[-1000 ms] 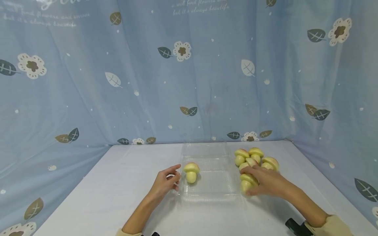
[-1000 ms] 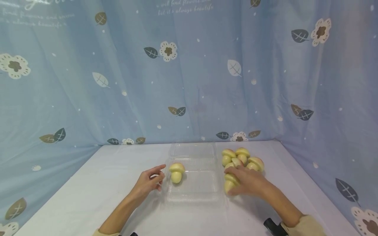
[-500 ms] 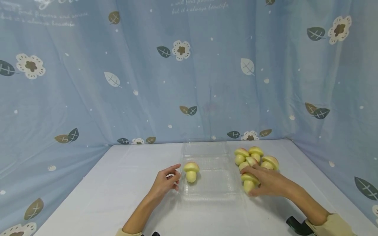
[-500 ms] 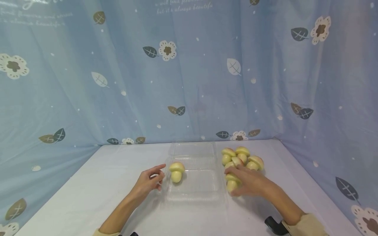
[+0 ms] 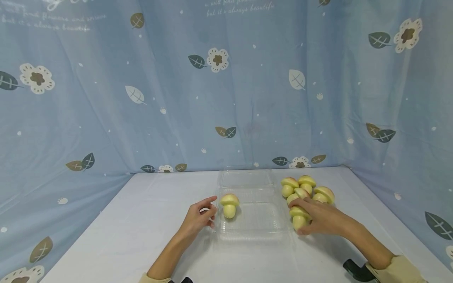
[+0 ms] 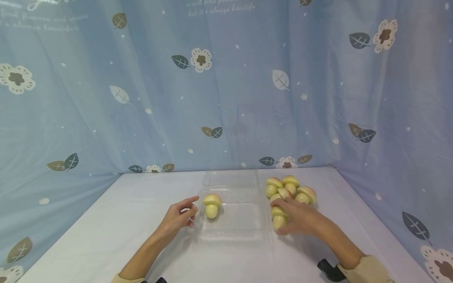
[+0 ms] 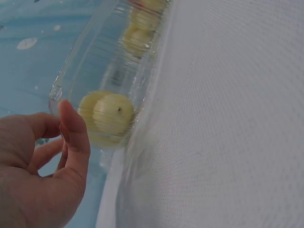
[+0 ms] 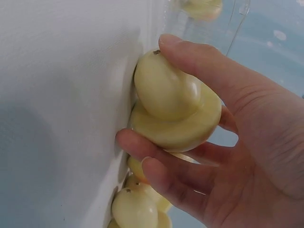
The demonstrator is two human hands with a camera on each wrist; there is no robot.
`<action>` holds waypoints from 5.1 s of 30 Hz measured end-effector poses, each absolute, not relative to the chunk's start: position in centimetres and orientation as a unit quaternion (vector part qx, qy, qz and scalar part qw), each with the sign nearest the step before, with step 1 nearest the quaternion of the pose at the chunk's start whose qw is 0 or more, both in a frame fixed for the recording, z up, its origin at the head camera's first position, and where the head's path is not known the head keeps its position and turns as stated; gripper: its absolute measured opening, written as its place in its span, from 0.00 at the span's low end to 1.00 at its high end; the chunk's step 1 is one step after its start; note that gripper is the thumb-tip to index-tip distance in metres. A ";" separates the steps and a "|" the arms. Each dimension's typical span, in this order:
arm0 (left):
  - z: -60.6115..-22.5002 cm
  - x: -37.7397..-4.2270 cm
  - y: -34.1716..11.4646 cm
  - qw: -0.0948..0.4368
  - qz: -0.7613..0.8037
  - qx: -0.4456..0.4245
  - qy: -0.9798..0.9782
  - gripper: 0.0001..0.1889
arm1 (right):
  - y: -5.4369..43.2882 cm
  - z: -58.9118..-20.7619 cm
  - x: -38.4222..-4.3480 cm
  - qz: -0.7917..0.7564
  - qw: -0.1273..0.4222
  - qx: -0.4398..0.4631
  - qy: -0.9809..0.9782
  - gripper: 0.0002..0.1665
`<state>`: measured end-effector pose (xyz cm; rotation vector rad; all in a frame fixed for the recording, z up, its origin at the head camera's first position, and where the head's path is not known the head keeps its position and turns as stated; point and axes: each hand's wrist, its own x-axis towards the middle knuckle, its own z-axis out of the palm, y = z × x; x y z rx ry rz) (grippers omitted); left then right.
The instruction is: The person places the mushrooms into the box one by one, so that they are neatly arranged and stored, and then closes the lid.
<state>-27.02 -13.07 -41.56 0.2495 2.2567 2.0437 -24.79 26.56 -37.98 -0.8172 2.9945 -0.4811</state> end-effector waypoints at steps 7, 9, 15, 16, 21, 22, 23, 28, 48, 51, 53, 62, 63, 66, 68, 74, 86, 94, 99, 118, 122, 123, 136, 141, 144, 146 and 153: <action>-41.5 -26.8 -13.0 0.044 0.664 0.078 0.742 0.24 | 26.6 -38.0 -24.8 -0.145 0.004 -0.258 0.955 0.42; -41.5 -26.8 -13.0 0.045 0.665 0.076 0.741 0.24 | 26.6 -38.0 -24.8 -0.145 0.006 -0.258 0.955 0.42; -41.4 -26.9 -13.0 0.045 0.667 0.076 0.740 0.25 | 26.7 -38.0 -24.9 -0.144 0.007 -0.263 0.954 0.42; -41.4 -26.9 -13.0 0.045 0.667 0.075 0.740 0.25 | 26.7 -38.0 -24.9 -0.144 0.007 -0.264 0.954 0.43; -41.5 -26.8 -13.0 0.046 0.664 0.078 0.742 0.24 | 26.7 -37.9 -24.8 -0.141 0.001 -0.269 0.953 0.42; -41.5 -26.7 -13.0 0.046 0.664 0.078 0.742 0.24 | 26.7 -37.9 -24.8 -0.142 0.001 -0.271 0.952 0.42; -41.5 -26.7 -13.0 0.046 0.664 0.078 0.742 0.24 | 26.8 -37.8 -24.8 -0.143 0.001 -0.274 0.951 0.42; -41.5 -26.9 -13.1 0.044 0.665 0.078 0.741 0.25 | 26.9 -37.5 -25.0 -0.161 0.006 -0.284 0.945 0.44; -41.5 -27.1 -13.2 0.042 0.665 0.086 0.741 0.26 | 26.6 -35.0 -25.9 -0.167 -0.032 -0.275 0.946 0.44; -41.5 -27.1 -13.2 0.042 0.665 0.086 0.740 0.26 | 26.2 -34.6 -26.2 -0.156 -0.045 -0.272 0.948 0.44; -41.5 -27.1 -13.2 0.042 0.666 0.086 0.740 0.26 | 25.9 -34.5 -26.6 -0.161 -0.048 -0.275 0.947 0.44; -41.8 -27.0 -13.0 0.049 0.668 0.084 0.738 0.25 | 24.2 -34.3 -28.1 -0.185 -0.055 -0.292 0.937 0.38; -41.8 -27.0 -13.0 0.049 0.667 0.084 0.739 0.25 | 23.9 -34.3 -28.2 -0.187 -0.055 -0.292 0.936 0.38; -41.9 -27.0 -13.0 0.050 0.669 0.082 0.737 0.25 | 23.2 -34.1 -28.6 -0.189 -0.058 -0.300 0.933 0.38; -41.9 -26.9 -13.1 0.049 0.669 0.082 0.737 0.25 | 22.7 -33.9 -28.9 -0.193 -0.056 -0.305 0.931 0.38; -41.8 -26.9 -13.0 0.046 0.670 0.080 0.737 0.25 | 21.5 -33.8 -29.8 -0.203 -0.043 -0.309 0.928 0.39; -41.6 -26.9 -13.2 0.047 0.669 0.088 0.737 0.25 | 19.9 -33.9 -30.5 -0.196 -0.015 -0.314 0.929 0.40; -41.5 -26.9 -13.1 0.048 0.668 0.084 0.738 0.26 | 18.9 -33.8 -30.7 -0.178 -0.003 -0.302 0.937 0.40; -41.5 -26.9 -13.1 0.048 0.666 0.080 0.740 0.26 | 18.1 -33.6 -30.9 -0.173 0.018 -0.306 0.936 0.41; -41.6 -26.8 -13.1 0.047 0.665 0.098 0.739 0.26 | 15.4 -34.0 -31.8 -0.153 0.089 -0.336 0.925 0.41; -41.6 -26.7 -13.1 0.047 0.666 0.096 0.738 0.26 | 14.8 -33.9 -32.0 -0.145 0.085 -0.342 0.925 0.41; -41.6 -26.7 -13.1 0.048 0.667 0.093 0.738 0.26 | 14.6 -33.8 -32.0 -0.143 0.083 -0.344 0.924 0.41; -41.5 -26.8 -13.1 0.043 0.667 0.093 0.738 0.26 | 13.1 -34.4 -32.5 -0.100 0.106 -0.332 0.932 0.42; -41.5 -26.8 -13.0 0.041 0.666 0.091 0.739 0.26 | 12.9 -34.4 -32.5 -0.096 0.114 -0.330 0.932 0.41; -41.5 -26.8 -13.0 0.041 0.665 0.094 0.740 0.26 | 12.9 -34.4 -32.7 -0.088 0.116 -0.331 0.933 0.42; -41.6 -26.8 -13.1 0.042 0.665 0.097 0.739 0.26 | 12.8 -34.4 -32.8 -0.079 0.114 -0.330 0.934 0.42; -41.7 -26.9 -13.2 0.046 0.668 0.102 0.736 0.25 | 12.2 -34.2 -32.6 -0.056 0.113 -0.325 0.937 0.42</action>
